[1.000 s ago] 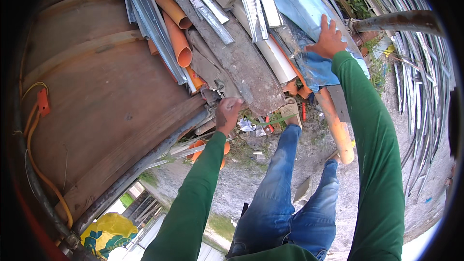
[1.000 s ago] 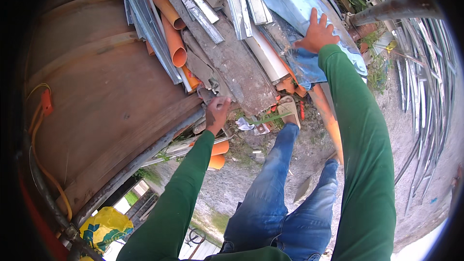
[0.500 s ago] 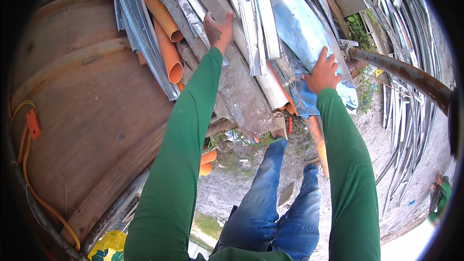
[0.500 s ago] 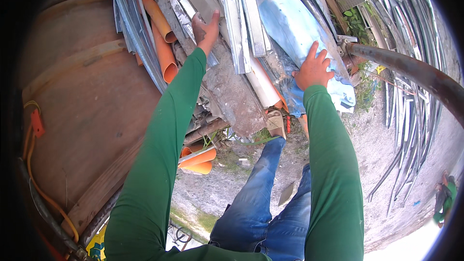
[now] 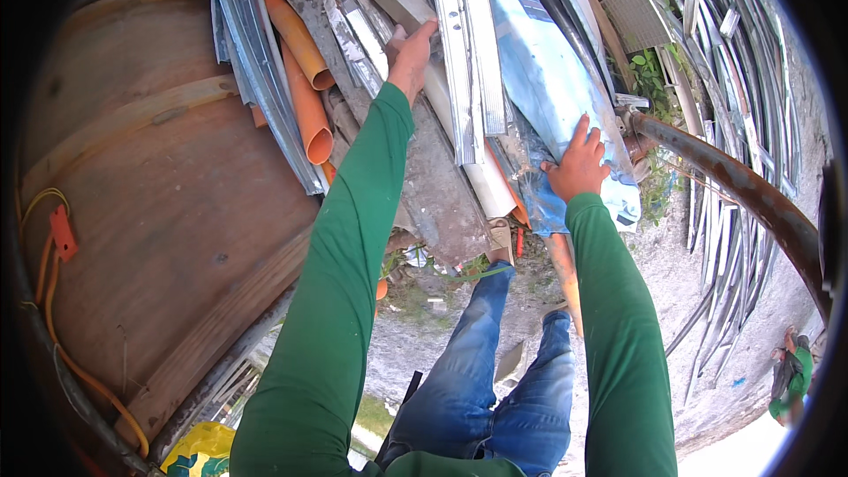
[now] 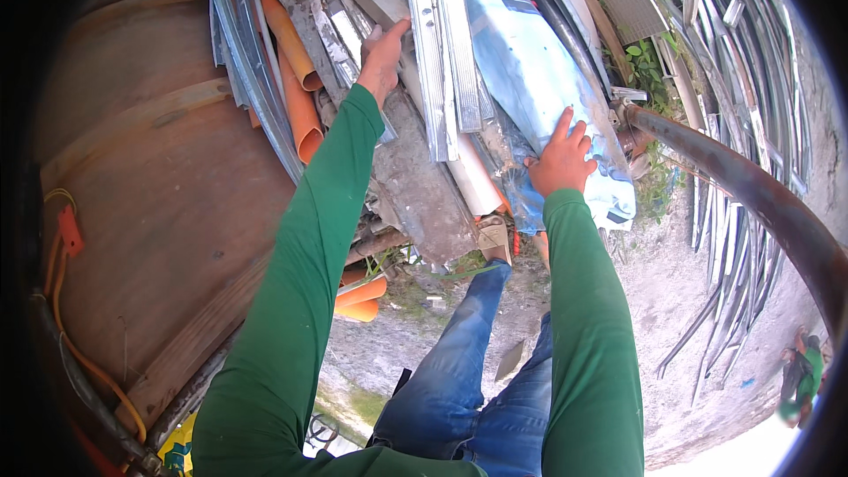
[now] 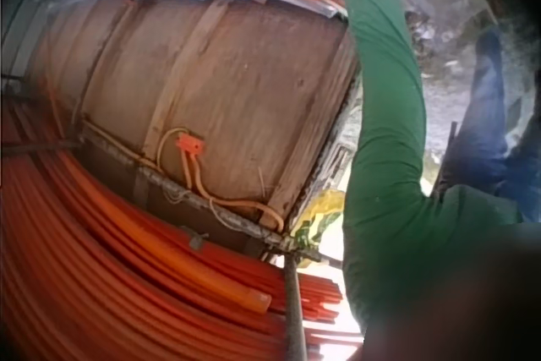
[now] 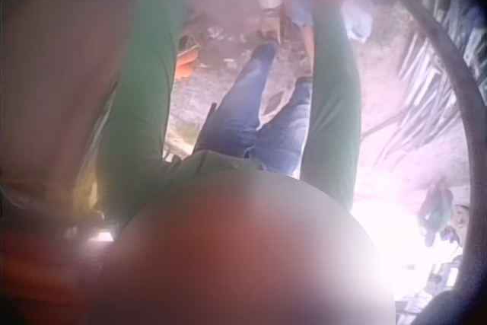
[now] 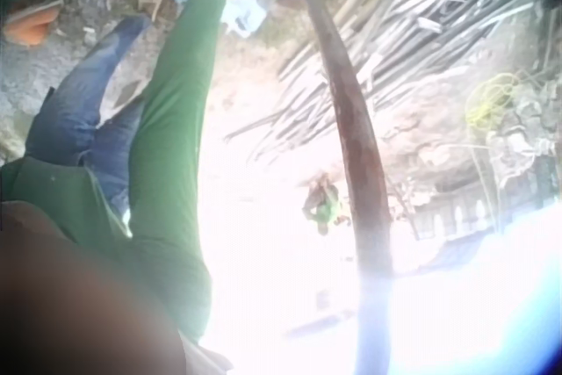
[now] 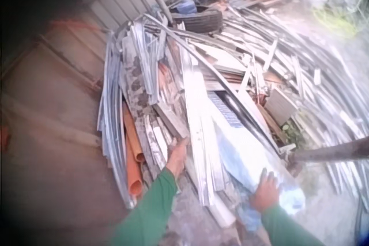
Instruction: The person repeatedly picks up long metal rods from a cluttered pile and carries them to a nearby open area. They place the rods on the ground in a separate, organized pile. The person continues this cycle of picking, carrying, and placing throughout the video.
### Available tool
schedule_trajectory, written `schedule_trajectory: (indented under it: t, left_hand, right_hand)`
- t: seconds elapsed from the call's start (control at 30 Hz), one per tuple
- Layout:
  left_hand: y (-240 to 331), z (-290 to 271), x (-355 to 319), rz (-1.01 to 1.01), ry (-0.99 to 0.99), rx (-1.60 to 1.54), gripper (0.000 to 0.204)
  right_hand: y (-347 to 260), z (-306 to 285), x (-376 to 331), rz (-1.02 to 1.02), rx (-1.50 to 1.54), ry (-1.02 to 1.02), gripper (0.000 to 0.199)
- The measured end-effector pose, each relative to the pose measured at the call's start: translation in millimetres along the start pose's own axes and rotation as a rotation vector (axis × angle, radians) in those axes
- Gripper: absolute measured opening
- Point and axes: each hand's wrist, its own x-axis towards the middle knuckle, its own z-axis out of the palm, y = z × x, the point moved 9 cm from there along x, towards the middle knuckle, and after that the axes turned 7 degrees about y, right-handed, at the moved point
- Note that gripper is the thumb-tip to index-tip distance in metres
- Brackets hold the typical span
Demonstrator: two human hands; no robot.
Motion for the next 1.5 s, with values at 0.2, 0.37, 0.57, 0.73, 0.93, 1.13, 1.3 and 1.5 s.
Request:
schedule_trajectory:
  t: [0.2, 0.37, 0.57, 0.73, 0.93, 1.13, 1.3, 1.5]
  left_hand:
    - [14.4, -96.2, 7.7, 0.194, 0.361, 0.819, 0.107]
    - [-8.8, -89.6, 25.7, 0.034, 0.329, 0.991, 0.138]
    - [2.0, -76.8, 18.7, -0.135, 0.351, 0.959, 0.13]
    - [-47.9, -71.3, 65.7, -0.227, 0.224, 0.567, 0.115]
    - [-14.9, -41.3, 37.0, -0.011, 0.437, 0.845, 0.067]
    - [-63.4, -54.8, 79.4, -0.179, 0.3, 0.617, 0.062]
    - [-120.7, -66.4, 118.3, -0.203, 0.003, 0.425, 0.057]
    - [-75.3, -93.3, 84.8, -0.199, 0.01, 0.049, 0.064]
  right_hand:
    - [-2.0, -3.0, 0.1, -0.012, 0.007, 0.025, 0.115]
    - [-4.0, 0.4, 0.1, -0.029, 0.017, 0.021, 0.115]
    - [-0.7, -0.8, 1.3, -0.027, 0.039, 0.014, 0.114]
    - [-6.4, -3.0, -0.3, -0.051, 0.066, 0.019, 0.114]
    - [6.5, 0.4, 3.6, -0.021, 0.066, 0.02, 0.114]
    - [-2.4, -4.6, 2.3, -0.039, 0.082, 0.014, 0.114]
    - [-5.0, 0.0, 2.6, -0.05, 0.092, -0.004, 0.114]
    - [-0.7, -2.2, 2.0, -0.038, 0.092, 0.018, 0.114]
